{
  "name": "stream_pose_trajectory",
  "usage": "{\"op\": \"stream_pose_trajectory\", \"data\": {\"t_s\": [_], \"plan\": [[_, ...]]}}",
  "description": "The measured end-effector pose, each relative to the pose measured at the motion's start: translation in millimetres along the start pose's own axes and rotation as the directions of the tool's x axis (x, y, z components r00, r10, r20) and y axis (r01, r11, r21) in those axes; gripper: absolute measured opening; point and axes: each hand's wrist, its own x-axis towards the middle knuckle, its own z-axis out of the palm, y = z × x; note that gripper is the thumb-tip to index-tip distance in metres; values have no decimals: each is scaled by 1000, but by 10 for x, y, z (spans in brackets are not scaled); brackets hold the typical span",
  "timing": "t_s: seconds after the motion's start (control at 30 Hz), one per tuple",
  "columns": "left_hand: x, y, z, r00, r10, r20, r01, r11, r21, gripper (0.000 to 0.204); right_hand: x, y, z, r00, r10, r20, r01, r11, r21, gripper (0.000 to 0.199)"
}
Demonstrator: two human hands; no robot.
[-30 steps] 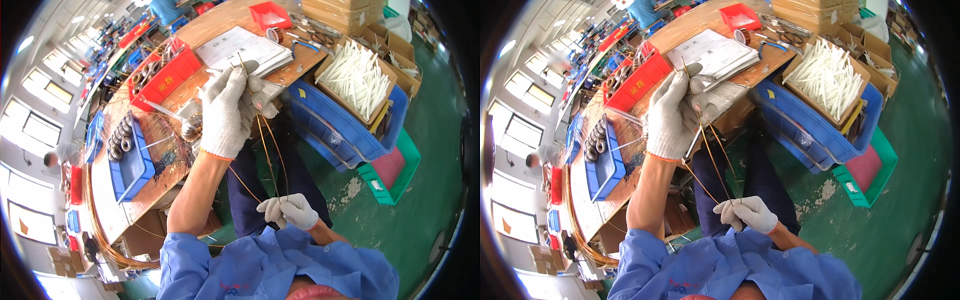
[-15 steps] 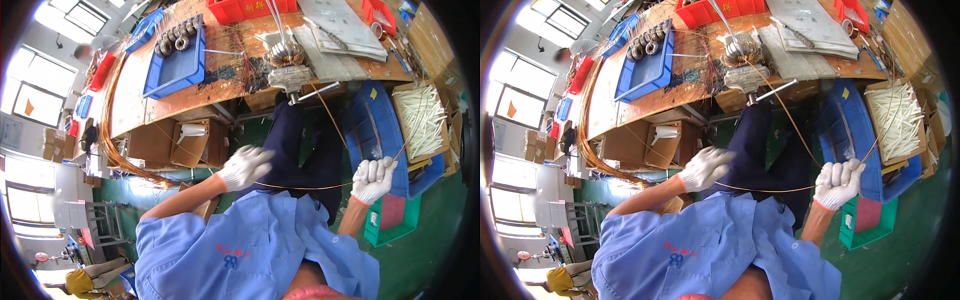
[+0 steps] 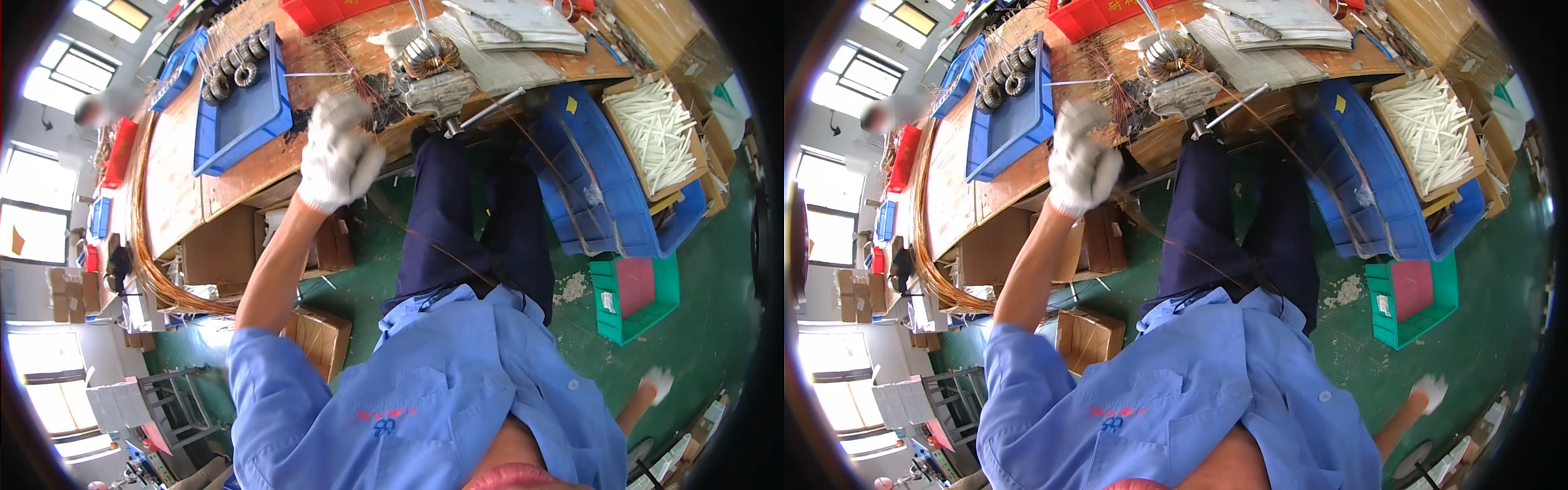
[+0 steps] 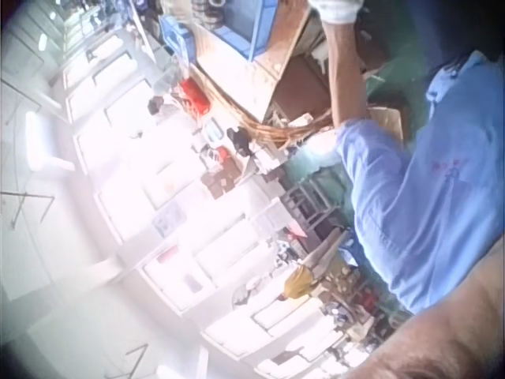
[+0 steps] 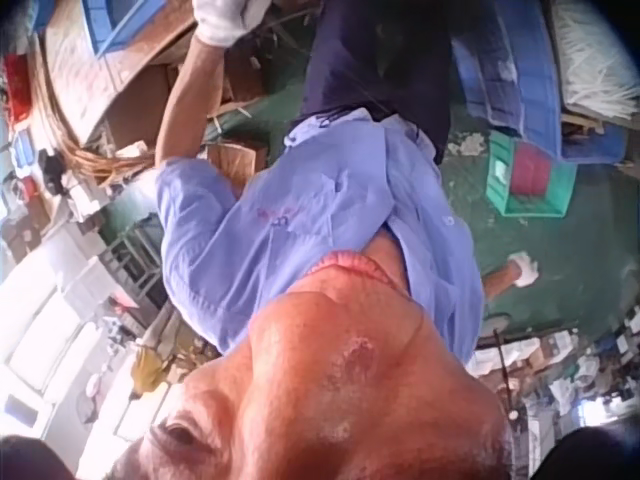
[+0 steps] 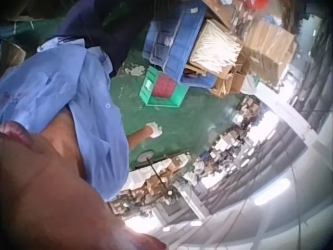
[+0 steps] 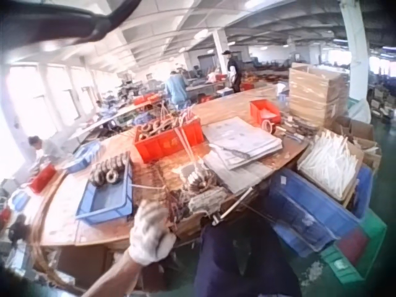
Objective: Winding and securing copper wire coils using a hand-operated tensioning tool.
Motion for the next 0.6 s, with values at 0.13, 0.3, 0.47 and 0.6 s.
{"op": "stream_pose_trajectory", "data": {"t_s": [0.13, 0.3, 0.47, 0.6], "plan": [[111, -882, 691, 669, -661, -339, 689, 723, -50, 27, -651, 215, 1534, 943, -148, 298, 55, 953, 298, 58], [-17, -1385, 1053, 498, -790, 358, 712, 608, 352, 46, -505, -339, 2326, 644, 284, 710, -174, -849, 498, 40], [-434, -1970, 701, 492, -765, 415, 531, 642, 553, 44, -542, -380, 1929, 475, 133, 870, -116, -970, 212, 26], [-43, -1798, 580, 657, -704, 271, 562, 697, 446, 36, -749, -665, 1757, 688, 330, 646, -315, -667, 676, 27]]}}
